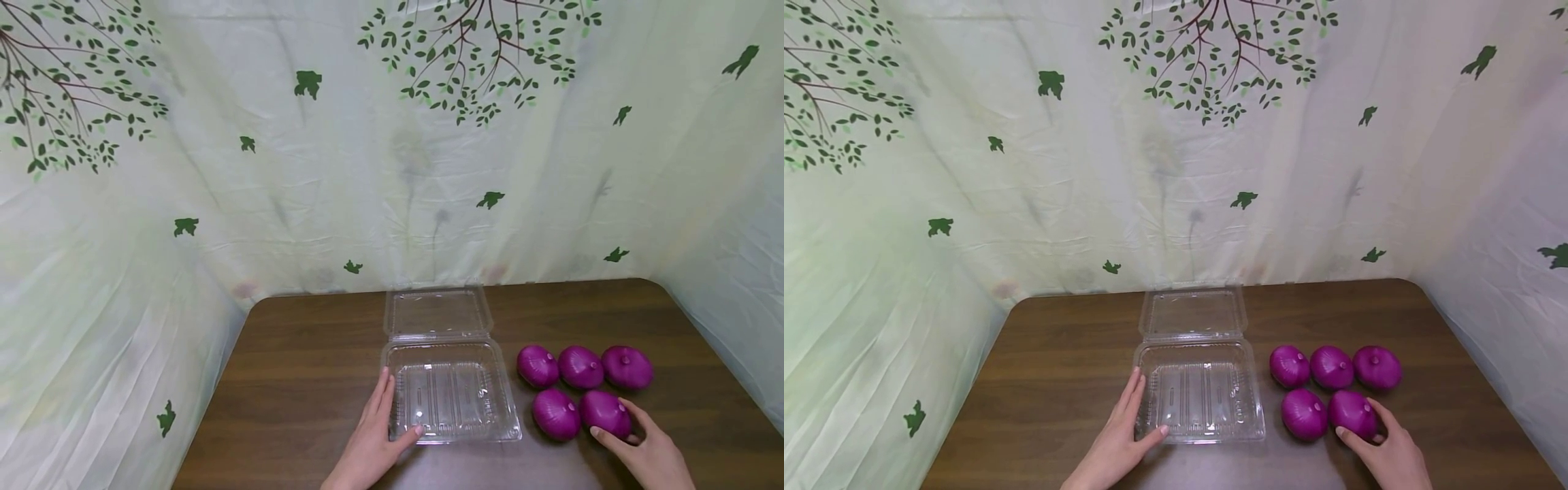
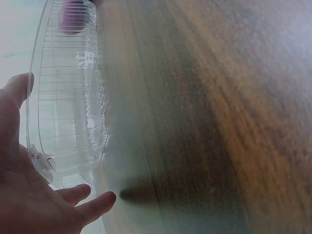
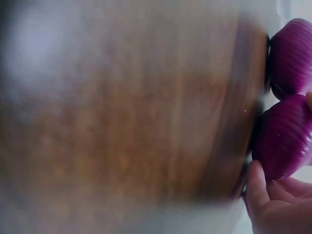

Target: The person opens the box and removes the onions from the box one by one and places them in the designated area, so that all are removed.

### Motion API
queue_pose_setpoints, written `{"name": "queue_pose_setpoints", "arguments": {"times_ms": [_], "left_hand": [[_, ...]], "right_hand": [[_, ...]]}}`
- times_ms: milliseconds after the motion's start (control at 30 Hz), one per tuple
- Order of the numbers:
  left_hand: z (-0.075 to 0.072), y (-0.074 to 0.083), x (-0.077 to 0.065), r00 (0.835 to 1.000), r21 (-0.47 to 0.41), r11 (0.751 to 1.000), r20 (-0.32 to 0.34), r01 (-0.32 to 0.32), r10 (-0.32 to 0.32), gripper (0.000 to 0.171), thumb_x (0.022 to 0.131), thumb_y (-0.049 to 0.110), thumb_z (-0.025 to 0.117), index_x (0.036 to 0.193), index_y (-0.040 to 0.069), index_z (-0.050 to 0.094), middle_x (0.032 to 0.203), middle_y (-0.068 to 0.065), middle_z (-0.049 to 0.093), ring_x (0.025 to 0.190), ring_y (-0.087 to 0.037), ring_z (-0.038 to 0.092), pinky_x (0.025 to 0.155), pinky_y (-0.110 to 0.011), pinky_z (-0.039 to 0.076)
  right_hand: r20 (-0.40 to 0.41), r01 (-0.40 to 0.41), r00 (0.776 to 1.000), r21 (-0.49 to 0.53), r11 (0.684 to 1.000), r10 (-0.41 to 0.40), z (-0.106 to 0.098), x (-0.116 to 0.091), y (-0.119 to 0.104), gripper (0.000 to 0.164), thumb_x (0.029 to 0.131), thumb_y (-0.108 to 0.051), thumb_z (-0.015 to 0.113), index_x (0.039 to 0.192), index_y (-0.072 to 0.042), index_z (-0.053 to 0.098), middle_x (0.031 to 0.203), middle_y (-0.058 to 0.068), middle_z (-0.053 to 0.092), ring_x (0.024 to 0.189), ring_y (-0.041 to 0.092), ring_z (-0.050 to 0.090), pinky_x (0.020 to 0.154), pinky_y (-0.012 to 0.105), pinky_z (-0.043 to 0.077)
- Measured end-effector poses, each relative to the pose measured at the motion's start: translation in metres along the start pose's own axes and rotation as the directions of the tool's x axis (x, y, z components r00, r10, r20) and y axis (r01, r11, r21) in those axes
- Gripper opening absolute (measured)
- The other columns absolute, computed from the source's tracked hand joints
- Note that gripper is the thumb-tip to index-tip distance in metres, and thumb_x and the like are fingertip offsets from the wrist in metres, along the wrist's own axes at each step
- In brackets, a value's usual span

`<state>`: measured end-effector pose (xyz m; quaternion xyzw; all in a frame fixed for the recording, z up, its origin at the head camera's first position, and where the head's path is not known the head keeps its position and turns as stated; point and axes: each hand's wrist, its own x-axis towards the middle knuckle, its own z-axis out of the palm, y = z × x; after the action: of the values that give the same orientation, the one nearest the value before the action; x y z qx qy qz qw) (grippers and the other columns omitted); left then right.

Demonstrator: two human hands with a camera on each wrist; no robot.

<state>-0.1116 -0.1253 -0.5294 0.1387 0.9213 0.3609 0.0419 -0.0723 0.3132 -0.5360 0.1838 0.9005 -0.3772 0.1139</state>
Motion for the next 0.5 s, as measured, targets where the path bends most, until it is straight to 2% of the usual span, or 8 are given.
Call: {"name": "queue_pose_setpoints", "arguments": {"times_ms": [200, 500], "left_hand": [[0.0002, -0.0007, 0.0, 1.0, 0.002, 1.0, 0.001, 0.002, -0.002, 0.098, 0.088, 0.057, 0.066, 0.157, 0.006, 0.018, 0.165, 0.004, 0.0, 0.146, -0.031, 0.018, 0.107, -0.059, 0.031], [-0.0002, -0.0001, 0.0003, 1.0, -0.001, 1.0, 0.005, 0.005, -0.005, 0.098, 0.088, 0.056, 0.066, 0.158, 0.006, 0.018, 0.165, 0.004, -0.001, 0.146, -0.032, 0.018, 0.107, -0.06, 0.031]], "right_hand": [[0.036, 0.003, 0.999, 0.007, 1.0, -0.004, 0.0002, 0.0038, -0.0016, 0.099, 0.09, -0.06, 0.061, 0.151, 0.005, 0.018, 0.144, 0.044, 0.027, 0.119, 0.054, 0.049, 0.088, 0.062, 0.044], [0.045, 0.037, 0.998, 0.03, 0.999, -0.038, 0.0034, 0.0062, -0.0005, 0.102, 0.089, -0.056, 0.065, 0.152, 0.005, 0.012, 0.143, 0.046, 0.026, 0.117, 0.053, 0.051, 0.088, 0.062, 0.044]]}}
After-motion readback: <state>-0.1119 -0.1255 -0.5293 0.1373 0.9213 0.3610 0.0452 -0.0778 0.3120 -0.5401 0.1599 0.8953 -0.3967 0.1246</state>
